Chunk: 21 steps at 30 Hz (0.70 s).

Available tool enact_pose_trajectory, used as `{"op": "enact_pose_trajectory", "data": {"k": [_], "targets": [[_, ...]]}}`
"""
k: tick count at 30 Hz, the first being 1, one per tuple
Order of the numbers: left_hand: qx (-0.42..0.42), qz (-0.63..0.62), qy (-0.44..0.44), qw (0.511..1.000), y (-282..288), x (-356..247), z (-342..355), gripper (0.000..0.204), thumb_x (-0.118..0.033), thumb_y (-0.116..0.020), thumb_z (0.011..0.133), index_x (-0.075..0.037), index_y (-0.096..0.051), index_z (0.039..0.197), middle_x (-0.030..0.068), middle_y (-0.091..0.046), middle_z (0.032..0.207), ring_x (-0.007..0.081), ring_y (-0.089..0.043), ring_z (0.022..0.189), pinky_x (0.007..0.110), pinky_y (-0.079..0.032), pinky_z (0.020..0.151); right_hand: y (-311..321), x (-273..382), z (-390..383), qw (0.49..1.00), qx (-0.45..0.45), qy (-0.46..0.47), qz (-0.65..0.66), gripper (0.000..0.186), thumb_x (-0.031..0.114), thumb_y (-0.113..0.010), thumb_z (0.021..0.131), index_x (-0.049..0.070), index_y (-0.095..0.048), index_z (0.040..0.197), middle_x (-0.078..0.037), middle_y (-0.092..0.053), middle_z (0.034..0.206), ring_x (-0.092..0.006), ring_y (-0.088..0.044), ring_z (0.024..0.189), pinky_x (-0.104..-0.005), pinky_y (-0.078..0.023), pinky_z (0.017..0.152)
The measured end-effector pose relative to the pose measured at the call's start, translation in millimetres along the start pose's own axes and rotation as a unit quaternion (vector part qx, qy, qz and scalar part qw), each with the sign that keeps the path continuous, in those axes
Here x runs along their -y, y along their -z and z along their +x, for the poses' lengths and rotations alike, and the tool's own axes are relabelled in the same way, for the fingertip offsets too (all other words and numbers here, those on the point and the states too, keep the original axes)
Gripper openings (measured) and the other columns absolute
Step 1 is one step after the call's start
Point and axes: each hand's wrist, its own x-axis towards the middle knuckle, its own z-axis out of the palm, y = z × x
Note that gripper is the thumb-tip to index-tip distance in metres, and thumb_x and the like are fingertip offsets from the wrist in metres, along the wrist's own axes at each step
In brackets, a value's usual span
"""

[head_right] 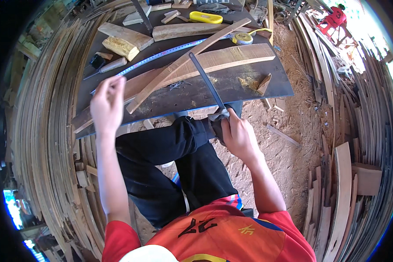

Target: The recorder measures a piece of wood with a tape measure and then uses a hand saw to cut it.

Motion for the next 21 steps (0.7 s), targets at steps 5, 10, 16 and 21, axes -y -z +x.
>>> {"op": "enact_pose_trajectory", "data": {"k": [5,10,16,21], "targets": [[0.104,0.045,0.065,0.991,25.9,11.8,-12.3,0.035,-0.046,-0.074,0.094,-0.011,-0.076,0.095,0.0072,-0.075,0.088,0.0227,-0.066,0.068,0.037,-0.054,0.068,-0.8,-3.6,3.4,1.0,0.012,0.011,0.012,0.04,0.016,-0.056,0.1,-0.017,-0.058,0.123,-0.034,-0.063,0.075,-0.0489,-0.067,0.072,-0.0534,-0.053,0.069],[0.085,0.078,-0.082,0.99,-6.6,-2.1,-15.0,0.036,-0.044,-0.08,0.089,-0.012,-0.074,0.104,0.0039,-0.073,0.096,0.0222,-0.069,0.083,0.036,-0.056,0.078,-6.4,12.4,5.1,1.0,0.005,0.022,0.013,0.04,0.016,-0.056,0.1,-0.017,-0.058,0.123,-0.035,-0.064,0.076,-0.0486,-0.067,0.073,-0.0529,-0.053,0.069],[0.114,0.114,-0.12,0.98,-23.4,-3.7,-6.0,0.029,-0.028,-0.086,0.082,-0.011,-0.072,0.101,0.0017,-0.069,0.093,0.0254,-0.071,0.093,0.041,-0.056,0.08,-6.2,31.7,8.7,0.997,0.042,0.027,0.058,0.038,0.013,-0.056,0.099,-0.014,-0.058,0.126,-0.035,-0.063,0.077,-0.0493,-0.067,0.075,-0.0524,-0.052,0.07],[0.105,0.025,-0.047,0.993,-14.7,-17.6,-19.7,0.028,-0.021,-0.085,0.084,-0.009,-0.069,0.104,0.0078,-0.075,0.093,0.028,-0.075,0.084,0.039,-0.059,0.072,-1.5,41.9,7.9,0.992,0.083,0.049,0.08,0.038,0.014,-0.056,0.1,-0.014,-0.057,0.126,-0.034,-0.064,0.078,-0.0497,-0.067,0.078,-0.0531,-0.052,0.07]]}}
